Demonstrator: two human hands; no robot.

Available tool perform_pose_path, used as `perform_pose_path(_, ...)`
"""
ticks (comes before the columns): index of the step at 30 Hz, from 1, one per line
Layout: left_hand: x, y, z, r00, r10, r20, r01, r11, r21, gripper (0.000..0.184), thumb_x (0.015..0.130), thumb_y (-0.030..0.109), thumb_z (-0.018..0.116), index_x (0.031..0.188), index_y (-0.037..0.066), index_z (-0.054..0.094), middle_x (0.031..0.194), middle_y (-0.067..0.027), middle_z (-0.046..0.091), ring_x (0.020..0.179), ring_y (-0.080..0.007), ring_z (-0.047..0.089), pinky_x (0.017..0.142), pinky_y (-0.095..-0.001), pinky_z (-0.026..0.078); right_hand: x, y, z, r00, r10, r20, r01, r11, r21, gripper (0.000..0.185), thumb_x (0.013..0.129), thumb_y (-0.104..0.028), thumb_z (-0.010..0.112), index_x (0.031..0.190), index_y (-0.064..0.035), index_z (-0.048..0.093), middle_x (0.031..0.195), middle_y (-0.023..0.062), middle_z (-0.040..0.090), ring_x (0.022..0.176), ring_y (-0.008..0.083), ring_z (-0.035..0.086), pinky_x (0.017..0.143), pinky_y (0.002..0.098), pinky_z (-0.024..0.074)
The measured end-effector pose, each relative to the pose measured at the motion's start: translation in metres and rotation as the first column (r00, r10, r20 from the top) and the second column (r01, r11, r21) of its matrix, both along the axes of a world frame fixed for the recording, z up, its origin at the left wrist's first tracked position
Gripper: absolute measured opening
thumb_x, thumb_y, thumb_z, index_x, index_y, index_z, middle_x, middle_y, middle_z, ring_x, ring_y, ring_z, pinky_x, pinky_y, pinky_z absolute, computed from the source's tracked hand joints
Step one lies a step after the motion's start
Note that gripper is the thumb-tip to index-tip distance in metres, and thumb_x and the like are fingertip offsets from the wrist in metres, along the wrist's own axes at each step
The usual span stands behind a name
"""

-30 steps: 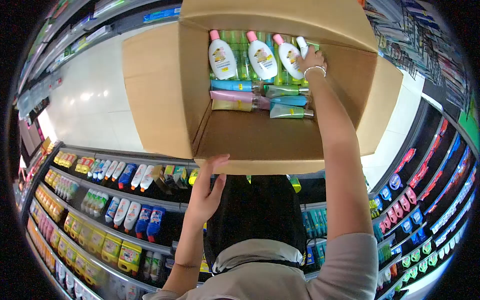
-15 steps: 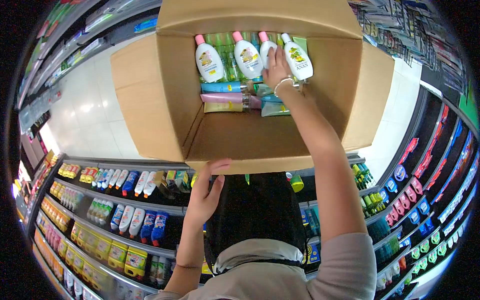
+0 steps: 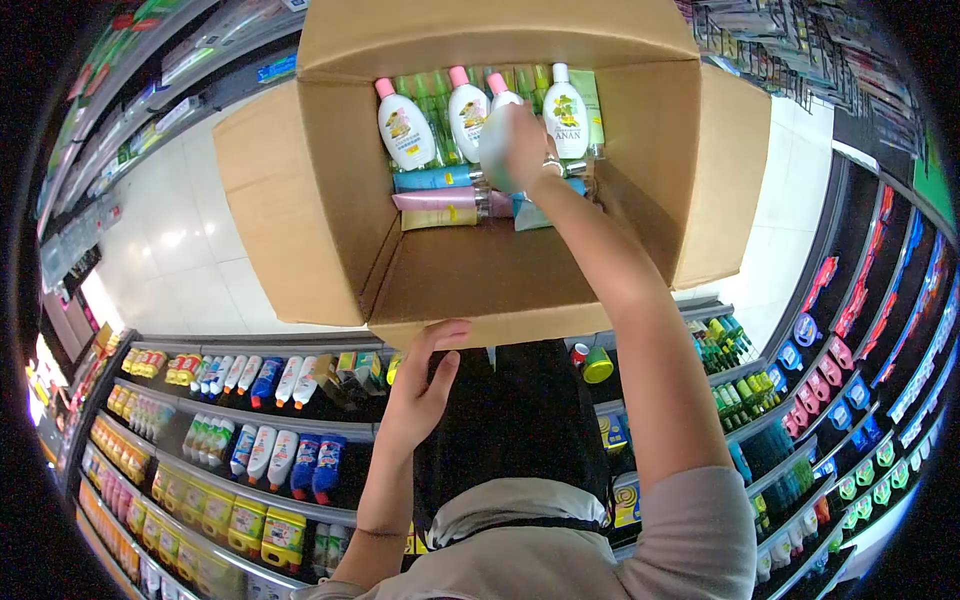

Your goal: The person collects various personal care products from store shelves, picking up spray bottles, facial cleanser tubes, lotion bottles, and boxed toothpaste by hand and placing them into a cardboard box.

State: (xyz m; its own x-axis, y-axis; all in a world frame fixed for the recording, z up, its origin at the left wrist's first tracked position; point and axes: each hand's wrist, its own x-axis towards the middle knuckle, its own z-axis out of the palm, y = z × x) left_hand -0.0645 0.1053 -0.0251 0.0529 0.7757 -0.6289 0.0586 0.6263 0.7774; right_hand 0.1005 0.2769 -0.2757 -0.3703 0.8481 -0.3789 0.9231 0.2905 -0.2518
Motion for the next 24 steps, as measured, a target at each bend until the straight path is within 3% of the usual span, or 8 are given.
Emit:
perform_pose_path(10, -0.018, -0.008, 0.003, 0.989, -0.072, -0.127, 0.086, 0.991, 0.106, 0.025, 0.080, -0.002, 0.048, 0.105, 0.000, 0.046, 0.099, -0.0148, 0.053, 0.095, -0.0264, 0.052, 0.082, -0.0303, 0.040, -0.019, 0.001, 0.011, 0.989, -0.101, 0.108, 0.100, 0.995, 0.020, 0.077, 0.072, -0.024, 0.059, 0.133, -0.0075, 0.015, 0.136, 0.0181, 0.015, 0.118, 0.0354, 0.029, 0.092, 0.0427, 0.0343)
perform_pose_path(15, -0.024, -0.005, 0.025, 0.994, -0.069, -0.090, 0.074, 0.996, 0.055, 0.026, 0.080, -0.006, 0.045, 0.106, -0.001, 0.048, 0.102, -0.0105, 0.054, 0.100, -0.0201, 0.051, 0.087, -0.0286, 0.037, -0.002, -0.014, 0.042, 0.991, -0.048, 0.124, 0.081, 0.956, -0.283, 0.050, 0.073, -0.025, 0.053, 0.118, -0.0052, 0.040, 0.117, 0.0193, 0.044, 0.105, 0.0327, 0.046, 0.086, 0.0433, 0.0396)
perform_pose_path(17, -0.026, -0.006, 0.031, 0.993, -0.084, -0.081, 0.090, 0.993, 0.071, 0.026, 0.080, -0.005, 0.045, 0.106, -0.001, 0.048, 0.102, -0.0104, 0.054, 0.100, -0.0197, 0.051, 0.087, -0.0285, 0.037, 0.005, -0.024, 0.099, 0.998, 0.023, 0.052, 0.000, 0.916, -0.402, 0.040, 0.073, -0.025, 0.055, 0.107, -0.0041, 0.049, 0.099, 0.0180, 0.055, 0.090, 0.0324, 0.055, 0.079, 0.0395, 0.0448)
perform_pose_path(18, -0.027, -0.007, 0.032, 0.993, -0.095, -0.076, 0.102, 0.990, 0.099, 0.025, 0.081, -0.002, 0.046, 0.106, 0.000, 0.047, 0.101, -0.0121, 0.054, 0.098, -0.0223, 0.052, 0.085, -0.0294, 0.038, 0.015, -0.040, 0.108, 0.999, 0.002, -0.034, -0.012, 0.956, -0.293, 0.036, 0.073, -0.025, 0.055, 0.103, -0.0045, 0.051, 0.092, 0.0192, 0.057, 0.084, 0.0336, 0.056, 0.075, 0.0407, 0.0458)
perform_pose_path(20, -0.030, -0.008, 0.032, 0.985, -0.153, -0.081, 0.164, 0.974, 0.155, 0.024, 0.083, 0.002, 0.046, 0.107, 0.000, 0.046, 0.102, -0.0132, 0.054, 0.097, -0.0244, 0.053, 0.084, -0.0303, 0.040, 0.030, -0.072, 0.148, 0.956, -0.080, -0.282, 0.063, 0.996, -0.067, 0.031, 0.073, -0.023, 0.055, 0.100, -0.0058, 0.053, 0.087, 0.0197, 0.058, 0.079, 0.0343, 0.057, 0.070, 0.0411, 0.0466)
perform_pose_path(21, -0.029, -0.009, 0.032, 0.982, -0.177, -0.071, 0.188, 0.964, 0.189, 0.024, 0.083, 0.002, 0.046, 0.107, 0.000, 0.046, 0.102, -0.0132, 0.054, 0.097, -0.0244, 0.053, 0.084, -0.0303, 0.040, 0.029, -0.080, 0.181, 0.948, -0.226, -0.224, 0.173, 0.957, -0.231, 0.026, 0.074, -0.017, 0.054, 0.097, -0.0061, 0.053, 0.086, 0.0190, 0.058, 0.078, 0.0333, 0.057, 0.068, 0.0407, 0.0462)
perform_pose_path(22, -0.028, -0.010, 0.031, 0.984, -0.175, -0.039, 0.180, 0.968, 0.175, 0.023, 0.084, 0.003, 0.046, 0.107, 0.001, 0.046, 0.102, -0.0127, 0.054, 0.097, -0.0237, 0.053, 0.084, -0.0301, 0.040, 0.037, -0.095, 0.196, 0.866, -0.190, -0.462, 0.181, 0.981, -0.065, 0.022, 0.074, -0.011, 0.053, 0.095, -0.0053, 0.054, 0.088, 0.0183, 0.057, 0.078, 0.0324, 0.056, 0.067, 0.0402, 0.0456)
perform_pose_path(24, -0.026, -0.011, 0.021, 0.974, -0.225, 0.015, 0.219, 0.963, 0.157, 0.023, 0.085, 0.008, 0.045, 0.107, 0.001, 0.046, 0.104, -0.0120, 0.055, 0.098, -0.0220, 0.053, 0.085, -0.0294, 0.040, 0.044, -0.122, 0.242, 0.790, -0.345, -0.506, 0.334, 0.935, -0.116, 0.020, 0.074, -0.007, 0.051, 0.094, -0.0041, 0.053, 0.089, 0.0177, 0.056, 0.081, 0.0325, 0.055, 0.069, 0.0389, 0.0450)
